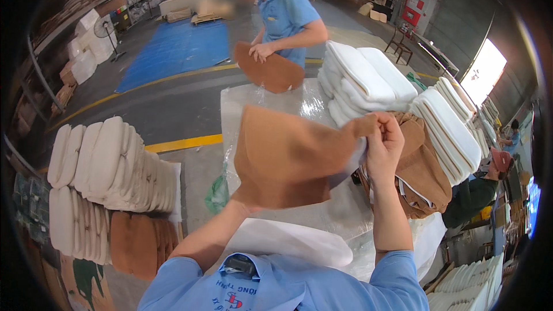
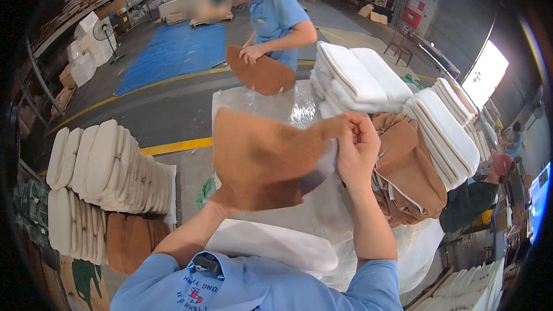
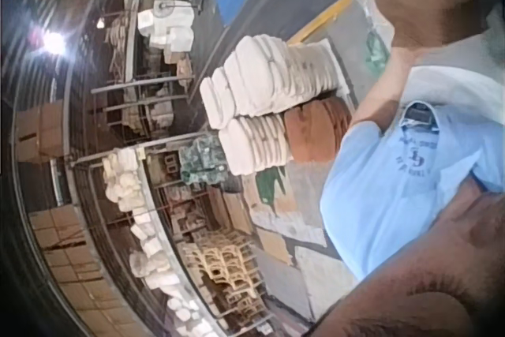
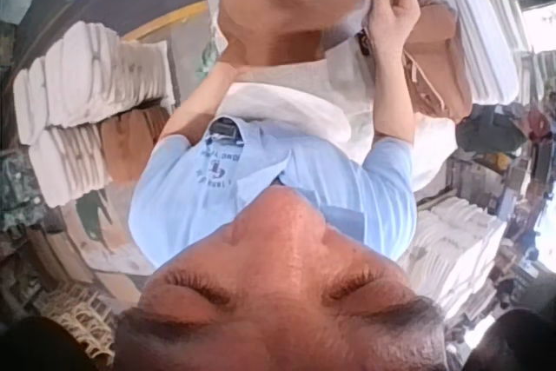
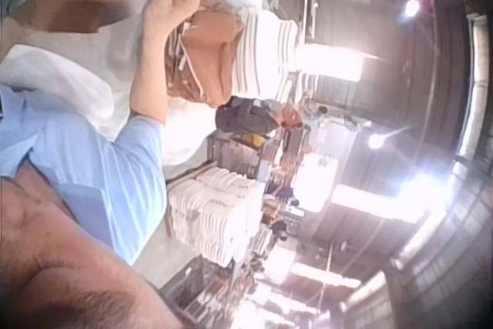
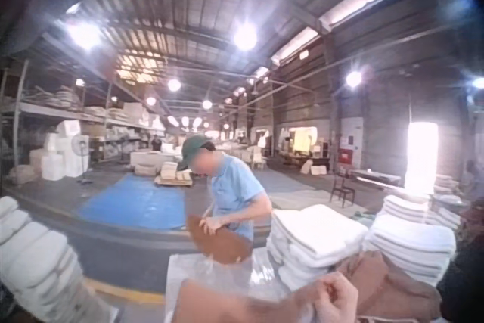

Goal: The person inserts white foam inserts into brown fabric covers, folds the edges, and stacks the finished cushions. They repeat this process for multiple cushions while another worker performs the same task nearby.

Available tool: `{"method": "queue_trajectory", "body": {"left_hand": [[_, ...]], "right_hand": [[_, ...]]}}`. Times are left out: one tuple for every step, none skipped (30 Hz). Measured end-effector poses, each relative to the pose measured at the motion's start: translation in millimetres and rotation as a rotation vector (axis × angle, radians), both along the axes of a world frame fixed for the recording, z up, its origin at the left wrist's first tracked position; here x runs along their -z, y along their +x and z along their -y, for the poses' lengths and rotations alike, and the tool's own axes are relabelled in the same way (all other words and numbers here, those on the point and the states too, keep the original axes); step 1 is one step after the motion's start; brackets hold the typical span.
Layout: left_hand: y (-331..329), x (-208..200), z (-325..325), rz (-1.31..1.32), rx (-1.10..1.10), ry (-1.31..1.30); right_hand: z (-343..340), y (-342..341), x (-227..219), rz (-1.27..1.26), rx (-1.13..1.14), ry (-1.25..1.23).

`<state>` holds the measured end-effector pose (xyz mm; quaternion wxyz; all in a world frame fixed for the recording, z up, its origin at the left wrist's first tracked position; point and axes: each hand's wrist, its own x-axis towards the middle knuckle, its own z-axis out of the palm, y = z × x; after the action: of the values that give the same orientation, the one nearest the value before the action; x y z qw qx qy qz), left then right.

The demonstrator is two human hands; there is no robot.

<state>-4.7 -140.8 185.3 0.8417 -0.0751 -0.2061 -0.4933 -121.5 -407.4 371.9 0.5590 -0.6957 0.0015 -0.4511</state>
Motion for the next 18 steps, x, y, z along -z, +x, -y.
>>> {"method": "queue_trajectory", "body": {"left_hand": [[2,-8,5,0.004,0.005,-0.008],[4,-16,9,0.014,-0.005,0.005],[4,-24,14,0.029,-0.029,0.049],[3,-32,22,0.058,-0.046,0.066],[-1,-37,33,0.101,-0.115,0.273],[-4,-42,43,0.155,-0.158,0.431],[-9,-44,55,0.194,-0.188,0.595],[-10,-47,63,0.251,-0.156,0.597],[-10,-50,69,0.237,-0.123,0.551],[-9,-52,74,0.229,-0.072,0.513],[-9,-55,79,0.214,-0.021,0.465],[-7,-58,81,0.138,0.015,0.474],[-9,-61,85,0.11,0.019,0.415],[-11,-66,89,0.05,0.008,0.426],[-14,-71,93,-0.042,0.018,0.476],[-16,-76,93,0.006,0.006,0.48],[-19,-83,93,0.064,-0.032,0.494],[-21,-90,93,0.107,-0.055,0.522]], "right_hand": [[-2,2,-1,-0.015,0.035,-0.045],[-5,5,-1,-0.025,0.067,-0.048],[-10,7,-1,-0.054,0.064,-0.087],[-16,10,1,-0.09,0.056,-0.118],[-24,12,4,-0.131,0.046,-0.15],[-35,17,10,-0.199,0.036,-0.066],[-44,21,16,-0.185,0.023,-0.156],[-52,24,23,-0.169,0.011,-0.246],[-59,26,31,-0.166,0.003,-0.33],[-67,25,39,-0.158,-0.029,-0.344],[-74,22,48,-0.166,-0.055,-0.347],[-79,16,55,-0.173,-0.094,-0.332],[-82,7,62,-0.225,-0.102,-0.336],[-84,-4,68,-0.272,-0.123,-0.324],[-84,-14,73,-0.331,-0.146,-0.303],[-80,-24,77,-0.304,-0.204,-0.352],[-74,-34,80,-0.289,-0.266,-0.391],[-68,-44,84,-0.356,-0.322,-0.434]]}}
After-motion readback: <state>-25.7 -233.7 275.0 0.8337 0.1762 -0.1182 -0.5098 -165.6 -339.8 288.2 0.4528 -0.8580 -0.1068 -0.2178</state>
